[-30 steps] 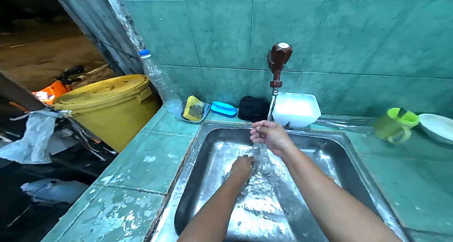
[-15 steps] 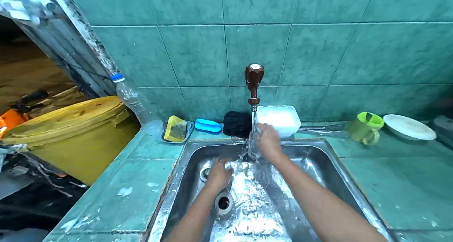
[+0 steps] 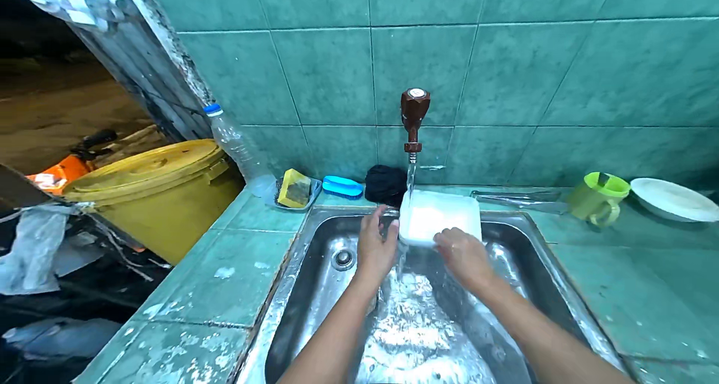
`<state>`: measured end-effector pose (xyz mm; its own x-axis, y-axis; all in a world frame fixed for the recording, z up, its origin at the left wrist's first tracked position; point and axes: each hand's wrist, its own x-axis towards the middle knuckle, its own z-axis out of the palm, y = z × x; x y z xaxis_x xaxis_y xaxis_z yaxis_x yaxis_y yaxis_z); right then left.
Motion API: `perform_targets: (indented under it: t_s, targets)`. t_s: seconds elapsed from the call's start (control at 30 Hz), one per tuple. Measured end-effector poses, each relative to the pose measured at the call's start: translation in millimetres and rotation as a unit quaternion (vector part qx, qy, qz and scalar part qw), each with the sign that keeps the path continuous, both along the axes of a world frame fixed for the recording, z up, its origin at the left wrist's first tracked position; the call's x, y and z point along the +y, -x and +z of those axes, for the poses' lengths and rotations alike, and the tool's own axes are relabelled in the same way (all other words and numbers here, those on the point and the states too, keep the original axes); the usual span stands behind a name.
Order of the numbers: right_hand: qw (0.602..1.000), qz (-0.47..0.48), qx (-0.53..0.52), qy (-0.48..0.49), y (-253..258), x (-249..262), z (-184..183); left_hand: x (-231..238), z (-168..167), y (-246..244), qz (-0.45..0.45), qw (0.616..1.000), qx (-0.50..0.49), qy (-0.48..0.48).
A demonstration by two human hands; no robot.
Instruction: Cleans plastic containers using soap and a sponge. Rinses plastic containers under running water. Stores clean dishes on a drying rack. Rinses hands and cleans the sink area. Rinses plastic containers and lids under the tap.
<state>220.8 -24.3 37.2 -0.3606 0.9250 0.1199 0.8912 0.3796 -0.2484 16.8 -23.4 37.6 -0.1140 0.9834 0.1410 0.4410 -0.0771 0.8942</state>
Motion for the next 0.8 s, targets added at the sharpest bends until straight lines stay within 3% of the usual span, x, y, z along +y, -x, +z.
perform_targets:
  t_s: [0.13,0.27,0.53,0.8]
  targets:
    - [0.987,0.052,-0.044,0.144,18.2,-25.2,-28.7,-7.3,-9.8,8.4,-0.025,0.975,0.177,0.128]
    - [0.986,0.065,-0.055,0.147,35.0,-36.3,-58.7,-10.1,-29.9,12.1,0.000,0.949,0.235,0.210]
    - [0.979,0.103,-0.030,0.172,29.8,-40.9,-57.4,-5.1,-22.9,2.8,0.025,0.930,0.301,0.210]
    - [0.983,0.092,0.028,0.158,24.5,-42.0,-46.2,-2.0,2.9,-11.9,-0.008,0.939,0.289,0.186]
